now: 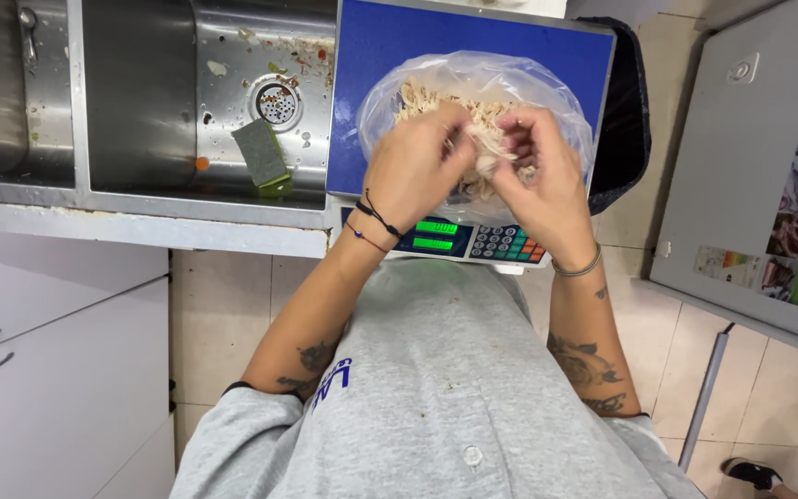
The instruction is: Shredding cooked chicken by hand into a plastic bag on a digital scale for portioning
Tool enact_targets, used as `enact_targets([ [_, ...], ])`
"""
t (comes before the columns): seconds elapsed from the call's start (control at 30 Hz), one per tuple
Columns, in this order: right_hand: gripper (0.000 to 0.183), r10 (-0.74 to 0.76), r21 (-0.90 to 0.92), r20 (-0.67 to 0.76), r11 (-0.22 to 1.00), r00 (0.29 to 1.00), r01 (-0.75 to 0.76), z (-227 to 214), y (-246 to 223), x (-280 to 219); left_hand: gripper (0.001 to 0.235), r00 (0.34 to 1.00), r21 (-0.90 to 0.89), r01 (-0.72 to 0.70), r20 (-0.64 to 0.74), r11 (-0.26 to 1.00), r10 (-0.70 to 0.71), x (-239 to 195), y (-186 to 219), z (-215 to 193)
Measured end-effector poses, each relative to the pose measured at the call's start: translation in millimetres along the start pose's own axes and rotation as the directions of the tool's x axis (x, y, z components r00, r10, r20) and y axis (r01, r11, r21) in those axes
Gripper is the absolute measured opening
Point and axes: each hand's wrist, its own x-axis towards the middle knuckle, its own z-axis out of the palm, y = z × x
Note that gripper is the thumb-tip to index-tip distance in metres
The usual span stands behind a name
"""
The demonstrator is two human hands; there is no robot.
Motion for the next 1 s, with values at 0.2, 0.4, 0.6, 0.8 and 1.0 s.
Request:
enact_targets([
  [0.2, 0.017, -0.228, -0.178, 0.025, 0.957, 0.973, 0.229, -26.2, -3.1, -9.9, 0.008, 0.996, 0.147, -0.086, -0.021, 0.985, 0.09, 2.1, -11.6, -28.0],
  [0.4, 0.035, -0.249, -0.411, 0.007, 0.882, 0.969, 0.229, -36.0, -0.2, -8.5, 0.042, 0.98, 0.2, -0.197, 0.034, 0.96, 0.194, 5.5, -15.2, -22.6],
  [0.6, 0.012, -0.213, -0.279, -0.005, 0.939, 0.977, 0.203, -35.0, -22.2, -9.7, 0.029, 0.923, -0.148, -0.383, -0.01, 0.912, 0.386, 9.9, 7.1, -44.5],
  [0.8, 0.021, -0.141, -0.642, 0.146, 0.739, 0.979, 0.203, -15.0, -3.3, -5.3, 0.028, 0.933, 0.299, -0.356, 0.163, 0.886, 0.32, 5.5, 3.4, -35.9],
  [1.0, 0.035, -0.227, -0.383, 0.188, 0.879, 0.956, 0.284, -29.2, -17.7, -3.2, 0.022, 0.915, 0.033, -0.404, 0.008, 0.914, 0.404, 1.4, 1.7, -50.7],
])
